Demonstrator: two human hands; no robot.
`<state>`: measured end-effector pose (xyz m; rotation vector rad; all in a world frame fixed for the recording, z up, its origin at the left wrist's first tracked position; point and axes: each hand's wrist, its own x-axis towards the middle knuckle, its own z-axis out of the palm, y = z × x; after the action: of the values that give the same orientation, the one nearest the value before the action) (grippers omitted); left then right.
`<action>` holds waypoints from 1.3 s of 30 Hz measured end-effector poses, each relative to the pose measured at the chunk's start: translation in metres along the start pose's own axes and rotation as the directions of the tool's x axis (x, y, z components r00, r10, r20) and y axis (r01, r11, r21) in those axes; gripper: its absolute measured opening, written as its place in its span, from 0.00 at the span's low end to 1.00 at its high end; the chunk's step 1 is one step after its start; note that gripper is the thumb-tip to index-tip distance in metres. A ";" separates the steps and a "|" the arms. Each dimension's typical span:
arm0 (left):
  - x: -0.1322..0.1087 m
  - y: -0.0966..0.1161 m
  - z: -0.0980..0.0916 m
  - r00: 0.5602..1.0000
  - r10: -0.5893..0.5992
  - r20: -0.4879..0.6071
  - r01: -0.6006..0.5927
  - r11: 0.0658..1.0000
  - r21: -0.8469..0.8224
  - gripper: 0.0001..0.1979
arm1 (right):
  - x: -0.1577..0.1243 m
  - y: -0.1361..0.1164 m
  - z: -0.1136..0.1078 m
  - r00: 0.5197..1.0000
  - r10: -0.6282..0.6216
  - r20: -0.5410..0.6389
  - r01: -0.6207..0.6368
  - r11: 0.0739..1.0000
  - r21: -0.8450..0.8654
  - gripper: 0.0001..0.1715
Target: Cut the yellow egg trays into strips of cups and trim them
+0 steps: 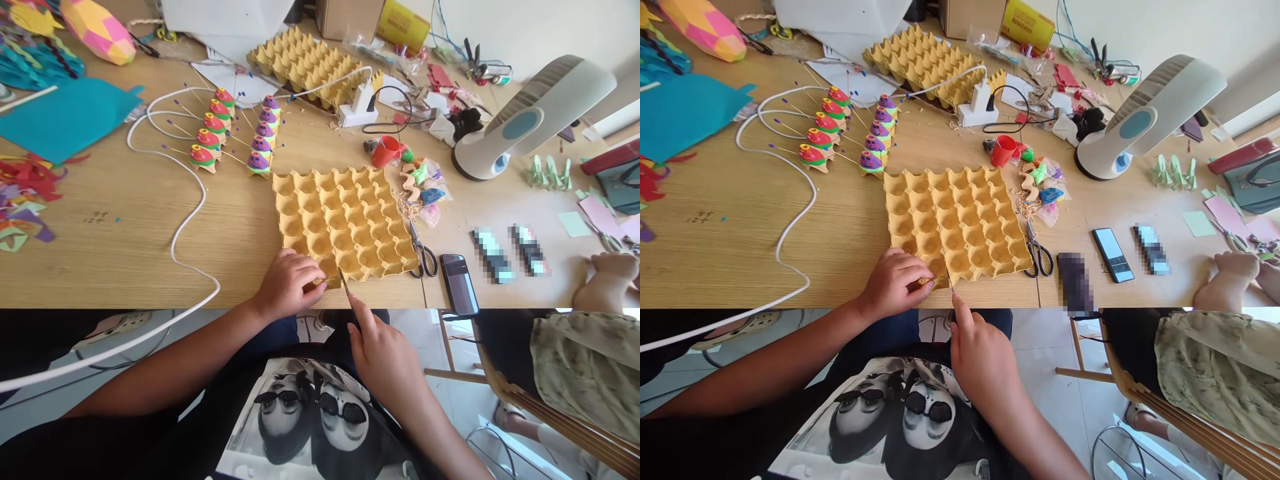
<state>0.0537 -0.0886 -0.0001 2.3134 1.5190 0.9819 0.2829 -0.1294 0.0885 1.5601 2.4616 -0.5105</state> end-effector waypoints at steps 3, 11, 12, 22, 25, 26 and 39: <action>0.000 0.000 0.000 1.000 0.000 -0.001 0.000 1.000 0.002 0.07 | 0.000 -0.003 -0.003 1.000 0.010 0.030 -0.007 0.997 -0.076 0.30; 0.001 0.001 0.001 1.000 0.000 -0.017 0.000 1.000 0.003 0.07 | -0.002 -0.011 -0.005 0.999 -0.024 0.039 0.033 0.971 -0.238 0.33; 0.001 0.001 0.001 1.000 0.001 -0.018 -0.001 1.000 0.005 0.07 | -0.002 -0.012 -0.005 0.999 -0.031 0.034 0.038 0.968 -0.249 0.33; 0.000 0.000 0.002 1.000 -0.009 -0.007 0.009 1.000 0.004 0.07 | 0.011 -0.017 -0.011 0.999 -0.024 0.049 0.036 0.965 -0.260 0.35; 0.000 0.001 0.002 1.000 -0.012 -0.007 0.012 1.000 0.005 0.07 | 0.009 -0.014 -0.010 0.999 -0.023 0.044 0.032 0.971 -0.236 0.34; 0.000 0.001 0.002 1.000 -0.012 -0.010 0.012 1.000 0.006 0.07 | 0.007 -0.013 -0.010 0.999 -0.022 0.043 0.032 0.972 -0.234 0.34; 0.000 0.001 0.002 1.000 -0.028 0.008 0.028 0.999 0.019 0.07 | 0.009 -0.011 -0.001 1.000 -0.024 0.017 0.027 0.974 -0.226 0.33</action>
<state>0.0553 -0.0890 -0.0011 2.3001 1.5595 0.9534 0.2693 -0.1254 0.0879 1.4312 2.4328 -0.2331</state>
